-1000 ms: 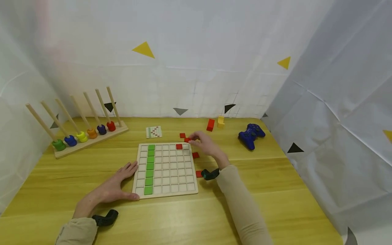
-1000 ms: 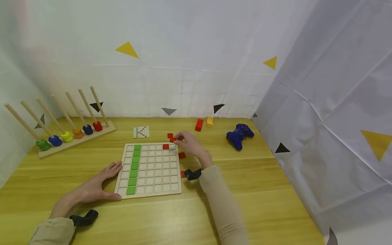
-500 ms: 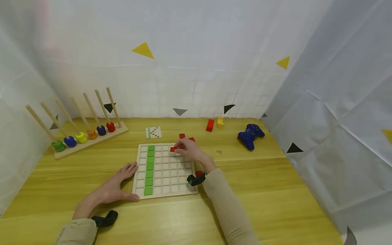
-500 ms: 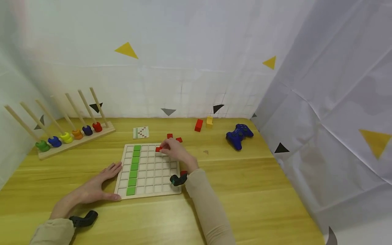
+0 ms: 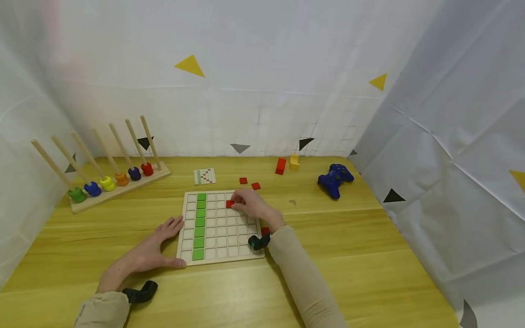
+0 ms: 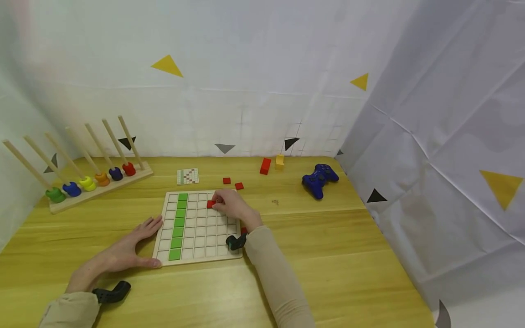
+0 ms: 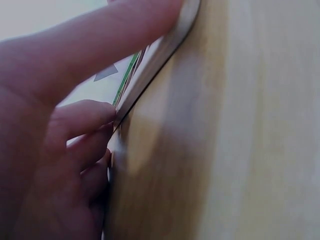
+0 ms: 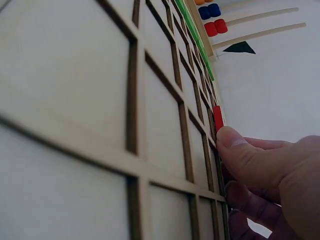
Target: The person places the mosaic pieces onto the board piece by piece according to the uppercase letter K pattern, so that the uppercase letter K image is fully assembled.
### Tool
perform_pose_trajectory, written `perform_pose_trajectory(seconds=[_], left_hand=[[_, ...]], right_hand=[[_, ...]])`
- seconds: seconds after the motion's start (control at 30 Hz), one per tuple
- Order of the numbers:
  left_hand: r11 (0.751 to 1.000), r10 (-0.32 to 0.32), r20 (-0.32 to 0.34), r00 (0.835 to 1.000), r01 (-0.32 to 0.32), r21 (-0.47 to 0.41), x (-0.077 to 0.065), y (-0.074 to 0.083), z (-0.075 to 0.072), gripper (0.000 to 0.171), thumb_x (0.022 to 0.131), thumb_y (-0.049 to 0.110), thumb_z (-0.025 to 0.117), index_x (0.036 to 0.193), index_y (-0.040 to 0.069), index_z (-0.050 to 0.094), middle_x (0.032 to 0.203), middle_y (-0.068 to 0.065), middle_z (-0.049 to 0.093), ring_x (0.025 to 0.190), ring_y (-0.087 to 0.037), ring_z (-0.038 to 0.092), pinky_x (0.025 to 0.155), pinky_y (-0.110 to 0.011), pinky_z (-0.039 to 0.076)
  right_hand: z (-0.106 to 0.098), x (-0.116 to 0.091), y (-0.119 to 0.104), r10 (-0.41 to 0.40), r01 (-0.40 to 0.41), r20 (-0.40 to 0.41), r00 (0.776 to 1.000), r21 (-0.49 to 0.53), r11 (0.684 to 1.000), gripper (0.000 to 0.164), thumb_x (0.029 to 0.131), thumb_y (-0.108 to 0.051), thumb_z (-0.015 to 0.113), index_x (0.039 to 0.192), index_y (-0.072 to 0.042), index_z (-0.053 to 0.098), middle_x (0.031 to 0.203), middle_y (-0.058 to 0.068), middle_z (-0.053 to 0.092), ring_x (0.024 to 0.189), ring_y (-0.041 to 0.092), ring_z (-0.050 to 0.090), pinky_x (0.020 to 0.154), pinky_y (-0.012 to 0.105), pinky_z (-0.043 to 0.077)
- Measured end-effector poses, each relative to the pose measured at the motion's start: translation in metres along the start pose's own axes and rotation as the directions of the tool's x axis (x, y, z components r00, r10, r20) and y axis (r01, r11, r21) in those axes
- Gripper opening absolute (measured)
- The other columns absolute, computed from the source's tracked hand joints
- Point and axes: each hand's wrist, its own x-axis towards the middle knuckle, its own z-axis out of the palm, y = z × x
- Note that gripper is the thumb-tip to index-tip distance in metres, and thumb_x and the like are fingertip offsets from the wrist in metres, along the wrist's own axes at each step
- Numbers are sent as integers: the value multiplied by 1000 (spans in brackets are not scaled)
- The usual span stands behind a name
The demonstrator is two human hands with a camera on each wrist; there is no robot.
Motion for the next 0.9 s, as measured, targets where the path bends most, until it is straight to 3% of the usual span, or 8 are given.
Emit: perform_pose_trajectory(seconds=[0.37,0.9], left_hand=[[1000,-15,7,1000,15,3,1,0,0,116,72,59,82,159,10,25,169,-11,10,153,-45,2,115,-72,8],[1000,14,-6,1000,-14,5,0,0,0,115,73,58,82,159,8,24,168,-13,11,152,-46,3,116,-71,8]], right_hand=[[1,2,4,-29,29,-19,999,-32,999,8,98,-19,65,104,-14,66,94,-2,63,83,14,56,76,27,50],[-1,-1,1,21,-21,-26,999,1,1000,14,98,-21,66,110,-15,69,95,-2,65,84,13,59,75,25,52]])
